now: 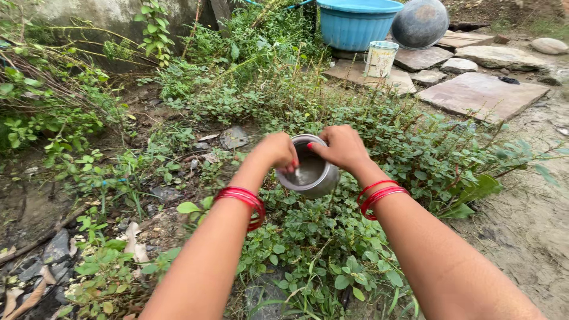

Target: The person fills a metal pot with water from a white container and pours it onto several green plants in an outdoor garden.

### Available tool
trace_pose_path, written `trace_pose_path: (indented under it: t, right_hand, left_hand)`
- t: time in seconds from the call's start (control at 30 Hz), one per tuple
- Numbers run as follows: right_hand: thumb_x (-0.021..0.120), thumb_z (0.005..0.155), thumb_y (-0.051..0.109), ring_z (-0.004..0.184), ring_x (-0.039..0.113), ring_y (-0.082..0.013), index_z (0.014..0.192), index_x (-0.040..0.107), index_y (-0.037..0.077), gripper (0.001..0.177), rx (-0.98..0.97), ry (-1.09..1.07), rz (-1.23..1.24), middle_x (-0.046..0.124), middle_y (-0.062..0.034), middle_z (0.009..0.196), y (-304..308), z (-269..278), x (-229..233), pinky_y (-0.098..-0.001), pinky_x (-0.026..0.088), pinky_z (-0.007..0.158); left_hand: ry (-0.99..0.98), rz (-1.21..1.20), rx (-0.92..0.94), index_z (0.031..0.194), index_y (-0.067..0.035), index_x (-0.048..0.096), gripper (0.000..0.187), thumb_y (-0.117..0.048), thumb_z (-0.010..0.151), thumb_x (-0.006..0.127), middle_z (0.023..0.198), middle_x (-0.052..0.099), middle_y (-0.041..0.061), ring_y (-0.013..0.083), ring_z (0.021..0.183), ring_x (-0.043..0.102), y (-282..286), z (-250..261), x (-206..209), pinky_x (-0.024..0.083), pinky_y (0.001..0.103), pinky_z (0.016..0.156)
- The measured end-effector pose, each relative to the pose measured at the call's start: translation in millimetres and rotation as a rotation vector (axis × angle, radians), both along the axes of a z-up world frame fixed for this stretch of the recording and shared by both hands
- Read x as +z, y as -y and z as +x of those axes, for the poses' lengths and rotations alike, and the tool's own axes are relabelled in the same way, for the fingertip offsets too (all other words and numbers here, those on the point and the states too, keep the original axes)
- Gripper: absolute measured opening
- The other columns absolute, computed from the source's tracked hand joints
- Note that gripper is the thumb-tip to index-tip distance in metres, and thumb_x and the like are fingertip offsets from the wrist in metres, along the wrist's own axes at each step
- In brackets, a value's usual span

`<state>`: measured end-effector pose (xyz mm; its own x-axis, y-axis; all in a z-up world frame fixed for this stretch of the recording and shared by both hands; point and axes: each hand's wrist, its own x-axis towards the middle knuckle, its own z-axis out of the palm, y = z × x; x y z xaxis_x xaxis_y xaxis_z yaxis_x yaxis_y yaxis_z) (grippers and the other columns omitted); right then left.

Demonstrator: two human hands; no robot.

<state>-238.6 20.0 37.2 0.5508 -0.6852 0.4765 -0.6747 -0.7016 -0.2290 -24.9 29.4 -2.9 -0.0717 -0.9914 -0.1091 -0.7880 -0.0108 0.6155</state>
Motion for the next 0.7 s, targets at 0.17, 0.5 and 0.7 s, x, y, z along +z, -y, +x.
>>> trace_pose_path:
  t: [0.17,0.5,0.7]
  right_hand:
    - [0.073,0.081,0.04,0.068,0.069,-0.034,0.08,0.077,0.006,0.035,0.309,-0.031,-0.065,0.072,-0.0162,0.076,-2.6,9.5,5.7,-0.0443,0.056,0.067]
    - [0.073,0.081,0.044,0.065,0.07,-0.0359,0.084,0.081,0.011,0.034,-0.018,-0.087,0.076,0.069,-0.0219,0.069,-0.6,-33.9,21.8,-0.045,0.057,0.069]
    - [0.075,0.082,0.048,0.072,0.073,-0.0345,0.084,0.082,0.012,0.037,-0.295,-0.042,0.067,0.073,-0.0177,0.073,8.1,-85.7,25.9,-0.0465,0.058,0.074]
  left_hand:
    - [0.47,0.092,-0.368,0.113,-0.003,0.075,0.034,-0.004,0.081,0.063,0.111,0.072,0.02,0.0331,0.099,0.069,21.1,-39.7,-52.7,0.055,0.041,0.08]
    - [0.097,0.176,-0.216,0.099,0.001,0.081,0.023,0.002,0.087,0.062,0.093,0.082,0.014,0.0191,0.074,0.077,-50.7,-58.0,86.3,0.063,0.03,0.066]
    - [-0.358,0.342,-0.145,0.101,0.008,0.076,0.016,0.002,0.092,0.065,0.094,0.079,0.019,0.021,0.08,0.078,-62.7,-23.1,92.4,0.061,0.029,0.072]
